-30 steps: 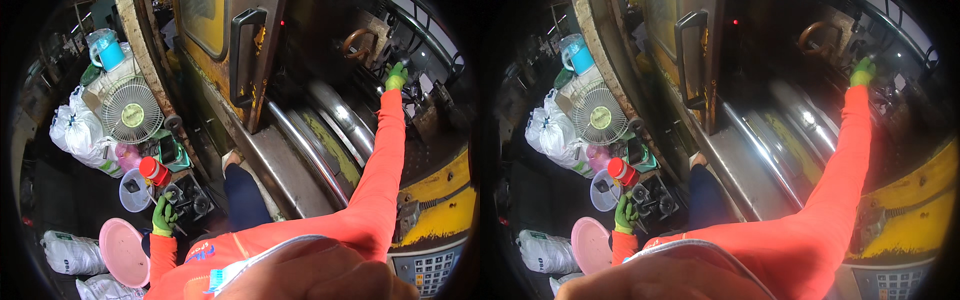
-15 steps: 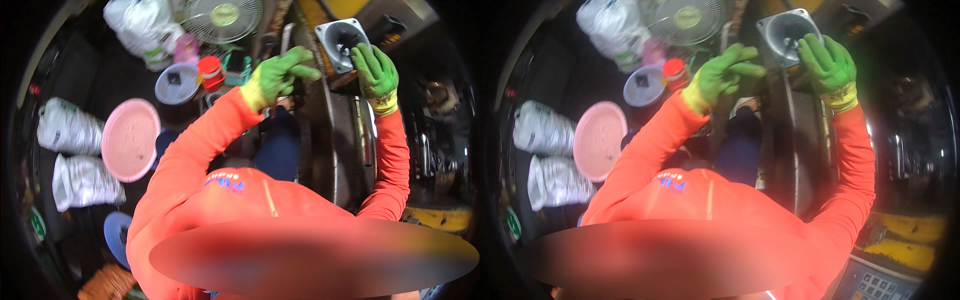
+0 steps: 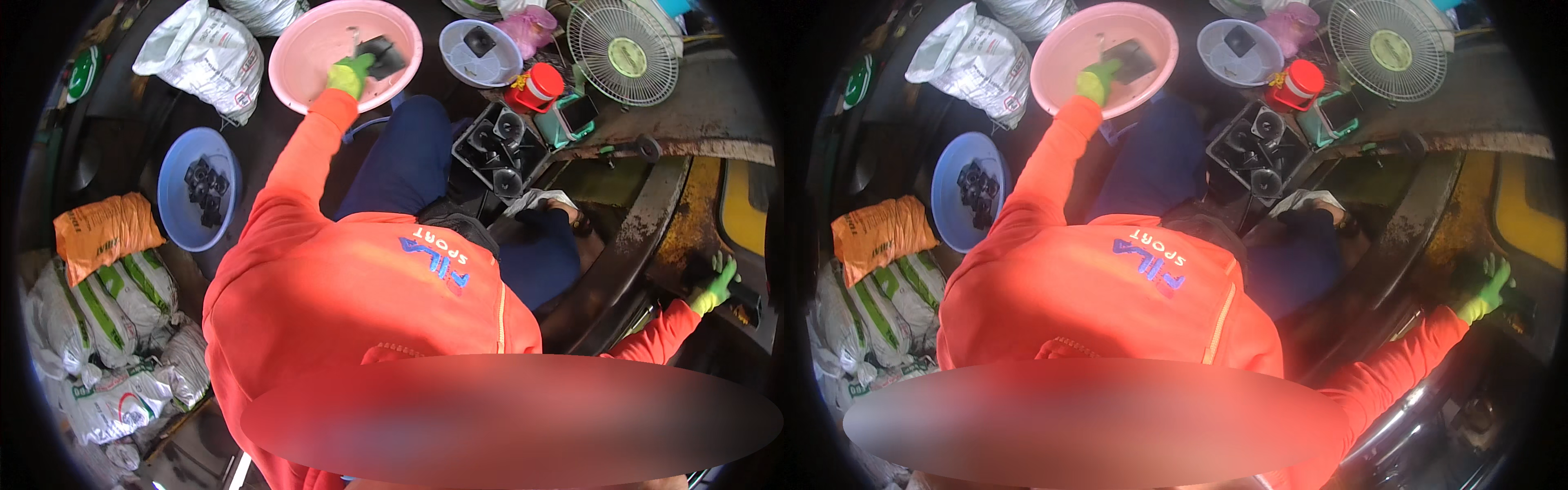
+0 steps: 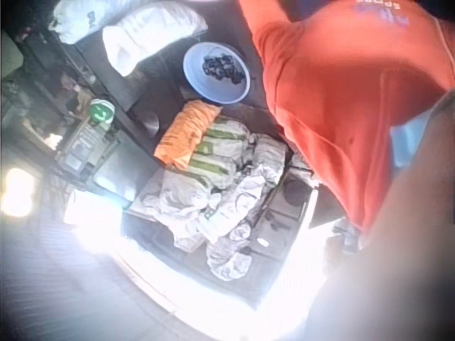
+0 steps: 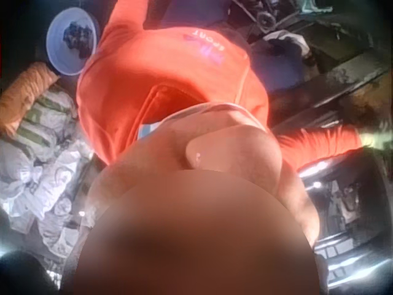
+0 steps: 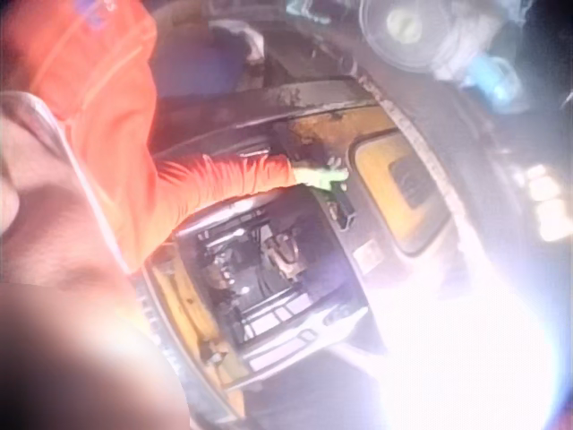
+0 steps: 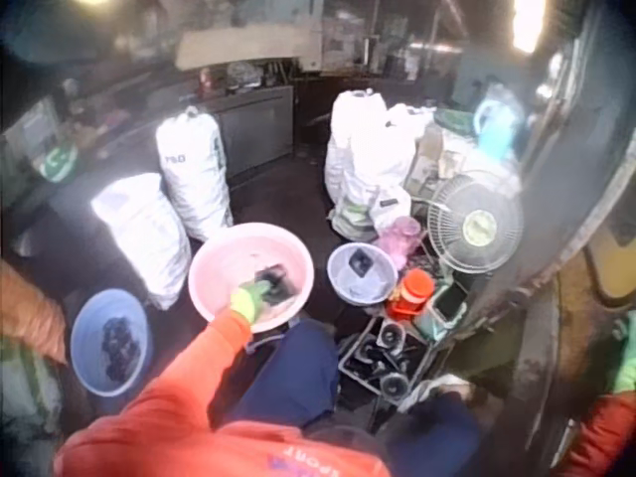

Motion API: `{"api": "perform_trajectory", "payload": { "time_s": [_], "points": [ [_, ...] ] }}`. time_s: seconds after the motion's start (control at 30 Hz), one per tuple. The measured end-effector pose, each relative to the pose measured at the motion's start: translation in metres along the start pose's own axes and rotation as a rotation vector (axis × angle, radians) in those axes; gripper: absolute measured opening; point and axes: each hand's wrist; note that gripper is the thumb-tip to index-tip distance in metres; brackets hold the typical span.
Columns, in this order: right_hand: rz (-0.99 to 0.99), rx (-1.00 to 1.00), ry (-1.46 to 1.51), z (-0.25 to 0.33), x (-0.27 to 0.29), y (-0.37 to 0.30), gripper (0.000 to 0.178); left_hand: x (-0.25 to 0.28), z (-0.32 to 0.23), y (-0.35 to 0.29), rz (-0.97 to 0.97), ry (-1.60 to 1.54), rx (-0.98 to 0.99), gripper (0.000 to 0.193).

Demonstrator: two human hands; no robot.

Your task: The person sits on the floor and uses a metal tool to scrape and clean small dark metal parts. They repeatedly pick up each part, scrape its surfaces, and place it into a nearby pink basin. The person handles the parts one at a time and continues the process for the duration of the clip.

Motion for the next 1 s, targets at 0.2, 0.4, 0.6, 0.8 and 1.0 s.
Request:
{"api": "perform_trajectory", "payload": {
  "time_s": [0.2,0.4,0.6,0.8,1.0],
  "points": [
    [0.115,-0.32,0.406,-0.037,0.021,0.022,0.027,-0.04,0.149,0.066,0.07,0.775,0.407,0.036],
    [-0.016,-0.242,0.357,-0.015,0.026,-0.008,0.017,-0.05,0.133,0.101,0.243,0.617,0.231,0.04],
    [-0.202,0.131,-0.1,0.044,0.027,-0.107,0.032,-0.015,-0.052,0.035,-0.113,-0.604,-0.377,0.029],
    [-0.532,1.463,-0.889,0.074,0.007,-0.167,0.041,-0.076,-0.169,-0.028,0.741,-1.423,-0.144,0.034],
    [-0.056,1.059,-0.655,0.088,0.01,-0.142,0.032,-0.196,-0.16,-0.1,1.395,-1.634,0.21,0.034]
  ]
}}
Point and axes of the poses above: each hand's wrist, its own y-axis towards the middle knuckle, its own x-axis out of the back of the hand, z = x × y, and after that the axes turned 15 degrees about y, right-handed
